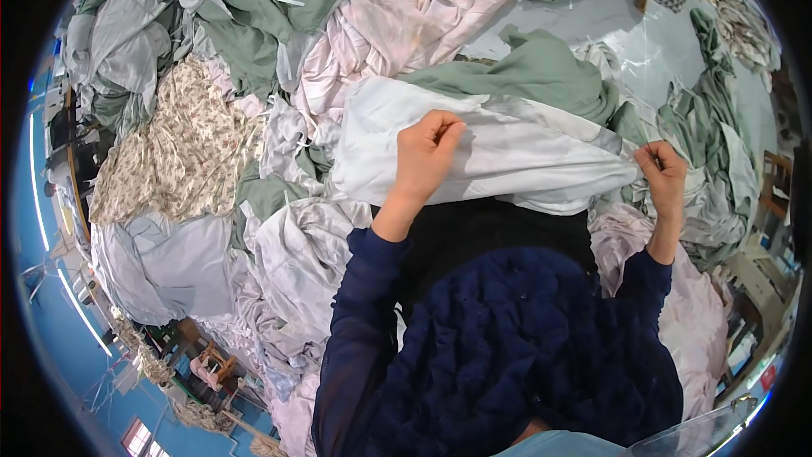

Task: Trimming excess threads from fabric pieces using a hand-held thread snipper tool.

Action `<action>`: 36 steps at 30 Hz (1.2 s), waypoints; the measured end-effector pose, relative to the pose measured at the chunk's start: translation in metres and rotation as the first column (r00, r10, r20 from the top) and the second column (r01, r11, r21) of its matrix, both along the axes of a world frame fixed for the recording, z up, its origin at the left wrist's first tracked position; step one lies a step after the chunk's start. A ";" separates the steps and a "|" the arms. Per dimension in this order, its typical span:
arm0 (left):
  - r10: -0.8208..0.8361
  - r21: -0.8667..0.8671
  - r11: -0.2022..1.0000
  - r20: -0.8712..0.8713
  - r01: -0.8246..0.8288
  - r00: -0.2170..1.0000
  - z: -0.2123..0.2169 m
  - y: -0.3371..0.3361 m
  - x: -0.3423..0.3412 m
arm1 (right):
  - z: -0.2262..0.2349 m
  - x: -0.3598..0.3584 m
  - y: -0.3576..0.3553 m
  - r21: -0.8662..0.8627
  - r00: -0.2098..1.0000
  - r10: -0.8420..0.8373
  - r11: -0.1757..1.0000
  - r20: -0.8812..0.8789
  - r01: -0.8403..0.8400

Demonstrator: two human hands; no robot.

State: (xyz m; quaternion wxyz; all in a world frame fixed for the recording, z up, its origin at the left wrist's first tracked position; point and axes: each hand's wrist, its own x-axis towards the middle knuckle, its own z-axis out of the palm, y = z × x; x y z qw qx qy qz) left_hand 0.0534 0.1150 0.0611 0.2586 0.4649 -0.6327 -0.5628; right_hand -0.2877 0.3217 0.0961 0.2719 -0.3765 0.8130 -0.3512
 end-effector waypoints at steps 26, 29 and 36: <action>0.146 0.399 0.916 -0.435 0.045 0.888 0.000 -0.012 -0.036 | -0.036 -0.002 0.019 -0.019 0.998 -0.070 0.997 0.010 0.070; 0.064 0.275 0.960 -0.400 0.053 0.914 -0.001 -0.008 -0.042 | -0.038 -0.002 0.018 -0.028 0.998 -0.065 0.998 -0.002 0.065; -0.020 0.399 0.903 -0.328 0.157 0.945 0.016 -0.010 -0.054 | -0.038 0.000 0.017 -0.013 0.998 -0.044 0.999 -0.041 0.044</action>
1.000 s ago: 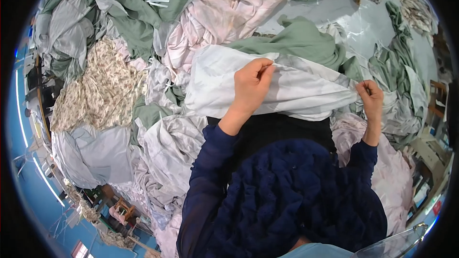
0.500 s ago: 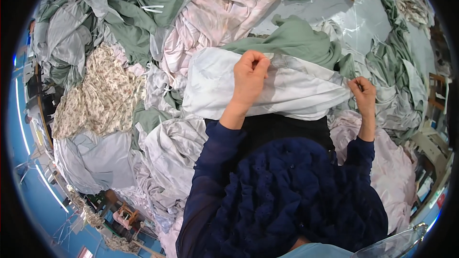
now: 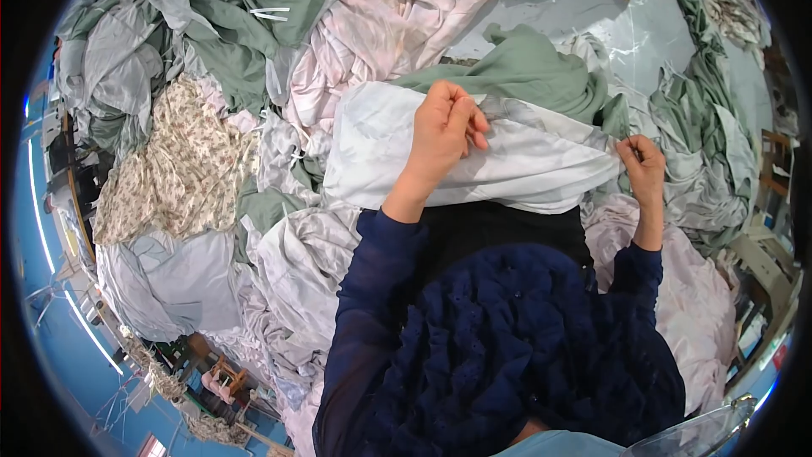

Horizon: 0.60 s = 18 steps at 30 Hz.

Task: Trimming excess threads from fabric pieces using a hand-held thread snipper tool.

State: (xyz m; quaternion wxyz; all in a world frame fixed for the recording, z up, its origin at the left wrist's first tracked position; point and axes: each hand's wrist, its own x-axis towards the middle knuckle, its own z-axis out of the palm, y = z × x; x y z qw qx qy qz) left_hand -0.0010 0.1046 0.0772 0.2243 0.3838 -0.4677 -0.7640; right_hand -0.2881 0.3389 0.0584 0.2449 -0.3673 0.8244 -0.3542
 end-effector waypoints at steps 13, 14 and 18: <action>0.149 -0.493 0.869 0.355 0.049 0.923 -0.010 0.006 0.021 | 0.003 0.003 -0.002 0.006 0.998 -0.010 1.000 -0.067 0.010; 0.161 -0.540 0.838 0.378 0.077 0.912 -0.005 0.014 0.014 | 0.008 0.005 -0.007 -0.056 0.985 -0.040 0.998 -0.166 0.032; 0.220 -0.553 0.829 0.455 0.080 0.863 -0.007 0.025 -0.007 | 0.048 0.031 -0.045 -0.285 0.963 -0.105 0.958 -0.249 0.030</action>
